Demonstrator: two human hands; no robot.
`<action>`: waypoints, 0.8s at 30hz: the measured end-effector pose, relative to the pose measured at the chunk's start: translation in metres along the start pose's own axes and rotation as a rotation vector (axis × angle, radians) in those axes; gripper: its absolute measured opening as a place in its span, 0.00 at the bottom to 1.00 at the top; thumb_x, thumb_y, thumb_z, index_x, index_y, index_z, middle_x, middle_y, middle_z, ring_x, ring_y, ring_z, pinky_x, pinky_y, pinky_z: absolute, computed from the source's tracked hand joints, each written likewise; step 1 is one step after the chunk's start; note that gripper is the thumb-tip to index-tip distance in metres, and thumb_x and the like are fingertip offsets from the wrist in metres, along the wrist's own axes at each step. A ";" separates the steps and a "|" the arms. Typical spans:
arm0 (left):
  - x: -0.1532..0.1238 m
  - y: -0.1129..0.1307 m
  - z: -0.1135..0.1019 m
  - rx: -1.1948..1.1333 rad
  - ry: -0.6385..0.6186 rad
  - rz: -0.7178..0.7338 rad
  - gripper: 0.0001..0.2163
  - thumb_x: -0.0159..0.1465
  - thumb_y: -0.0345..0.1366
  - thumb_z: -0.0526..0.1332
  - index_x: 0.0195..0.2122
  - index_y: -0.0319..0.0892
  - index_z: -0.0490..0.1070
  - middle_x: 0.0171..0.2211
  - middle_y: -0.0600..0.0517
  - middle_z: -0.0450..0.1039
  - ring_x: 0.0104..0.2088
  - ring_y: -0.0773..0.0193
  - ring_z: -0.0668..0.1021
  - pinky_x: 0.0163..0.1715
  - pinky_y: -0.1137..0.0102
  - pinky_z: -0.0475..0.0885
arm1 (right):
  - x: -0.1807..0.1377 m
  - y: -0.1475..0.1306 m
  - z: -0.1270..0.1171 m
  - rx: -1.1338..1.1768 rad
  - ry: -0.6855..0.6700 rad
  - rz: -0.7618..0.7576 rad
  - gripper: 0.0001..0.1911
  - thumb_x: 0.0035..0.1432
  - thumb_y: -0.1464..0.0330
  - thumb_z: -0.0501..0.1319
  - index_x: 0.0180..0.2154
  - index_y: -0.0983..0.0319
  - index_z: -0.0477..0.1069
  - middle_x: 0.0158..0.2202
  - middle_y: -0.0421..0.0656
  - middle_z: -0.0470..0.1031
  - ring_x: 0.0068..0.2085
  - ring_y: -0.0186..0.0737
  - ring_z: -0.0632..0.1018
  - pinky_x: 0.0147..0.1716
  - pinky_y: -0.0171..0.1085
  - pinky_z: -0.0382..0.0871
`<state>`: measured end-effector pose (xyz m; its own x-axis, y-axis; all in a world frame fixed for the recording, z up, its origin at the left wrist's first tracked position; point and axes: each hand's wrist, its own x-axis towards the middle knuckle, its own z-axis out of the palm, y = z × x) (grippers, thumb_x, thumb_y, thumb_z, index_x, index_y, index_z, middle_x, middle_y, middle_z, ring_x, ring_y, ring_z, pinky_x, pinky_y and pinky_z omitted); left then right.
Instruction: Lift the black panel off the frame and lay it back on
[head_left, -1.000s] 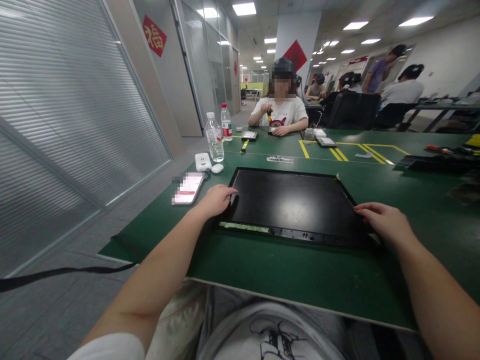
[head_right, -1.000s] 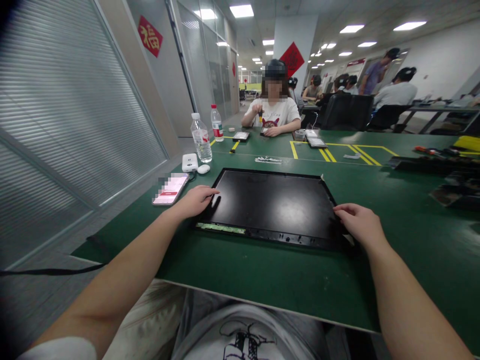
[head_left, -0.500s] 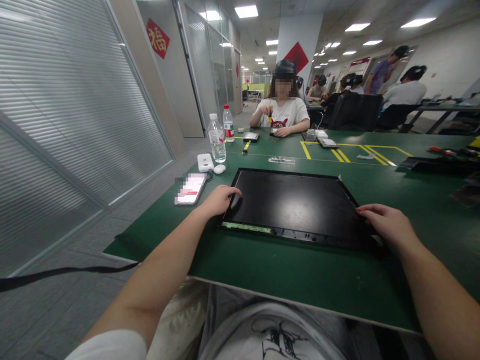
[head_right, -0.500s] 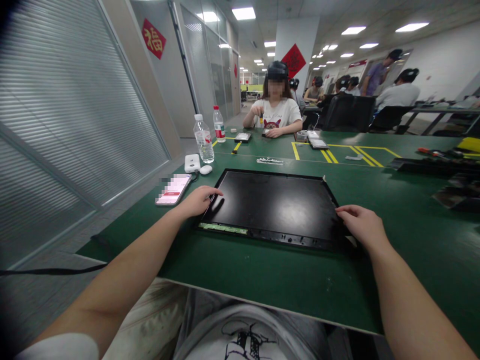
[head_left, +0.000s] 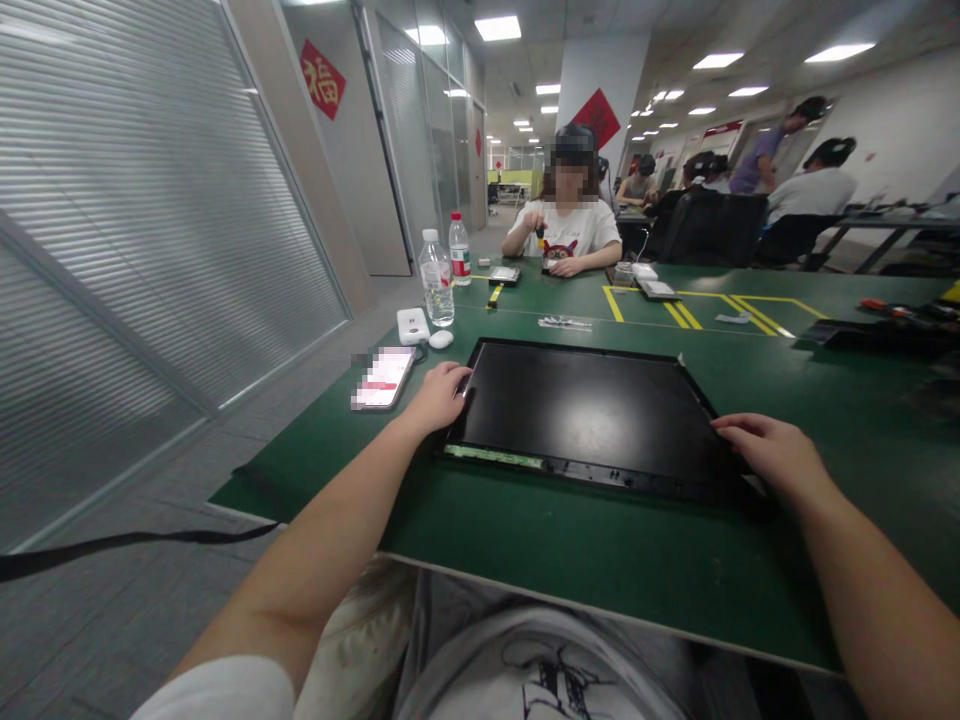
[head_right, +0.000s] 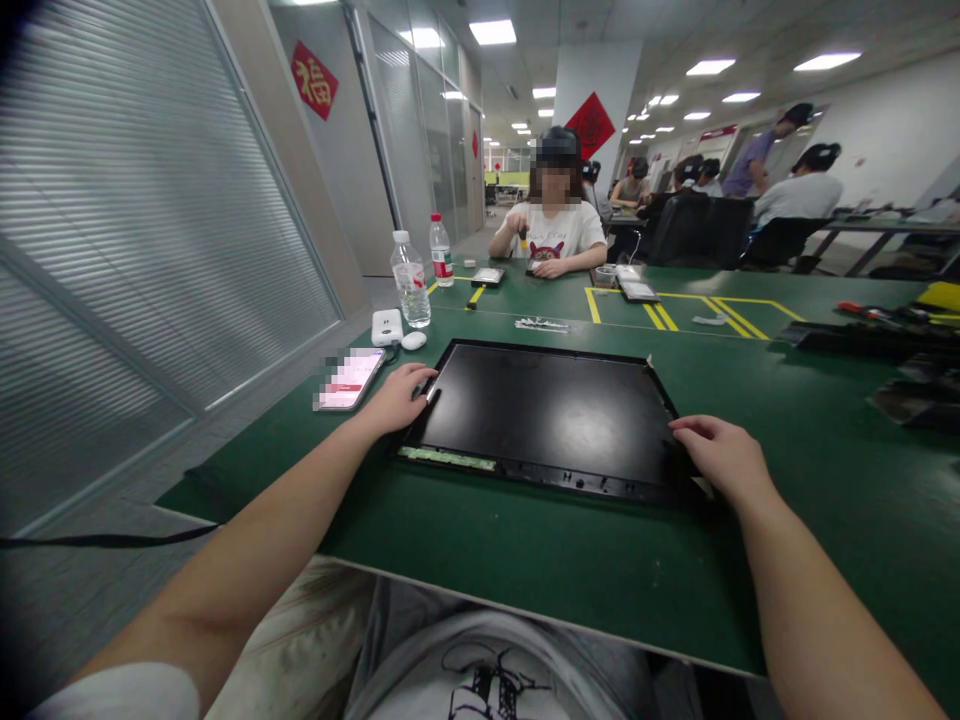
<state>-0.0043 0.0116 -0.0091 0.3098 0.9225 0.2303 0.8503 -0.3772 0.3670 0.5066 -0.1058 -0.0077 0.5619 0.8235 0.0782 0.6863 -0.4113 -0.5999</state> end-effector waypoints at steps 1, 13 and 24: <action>0.001 -0.003 0.001 0.027 0.000 -0.031 0.27 0.65 0.31 0.62 0.66 0.38 0.79 0.68 0.35 0.74 0.70 0.40 0.75 0.74 0.47 0.66 | -0.001 -0.001 -0.001 -0.001 -0.001 0.001 0.15 0.45 0.56 0.64 0.32 0.54 0.85 0.32 0.45 0.84 0.37 0.51 0.82 0.43 0.47 0.75; 0.007 -0.007 -0.001 0.018 -0.056 -0.056 0.16 0.65 0.34 0.61 0.48 0.44 0.88 0.59 0.41 0.84 0.67 0.42 0.78 0.72 0.52 0.69 | 0.002 0.004 0.003 0.015 0.034 -0.033 0.16 0.43 0.55 0.63 0.30 0.53 0.86 0.33 0.45 0.86 0.36 0.51 0.82 0.38 0.46 0.73; -0.001 0.026 -0.010 -0.959 0.086 -0.542 0.11 0.63 0.31 0.69 0.46 0.43 0.88 0.32 0.50 0.87 0.34 0.55 0.86 0.38 0.67 0.81 | 0.000 0.002 0.003 0.031 -0.003 0.001 0.16 0.43 0.55 0.63 0.31 0.53 0.85 0.32 0.44 0.85 0.37 0.53 0.82 0.43 0.48 0.74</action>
<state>0.0130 -0.0003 0.0092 -0.0663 0.9901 -0.1240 0.1700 0.1336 0.9763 0.5066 -0.1055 -0.0116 0.5610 0.8244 0.0750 0.6709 -0.3997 -0.6246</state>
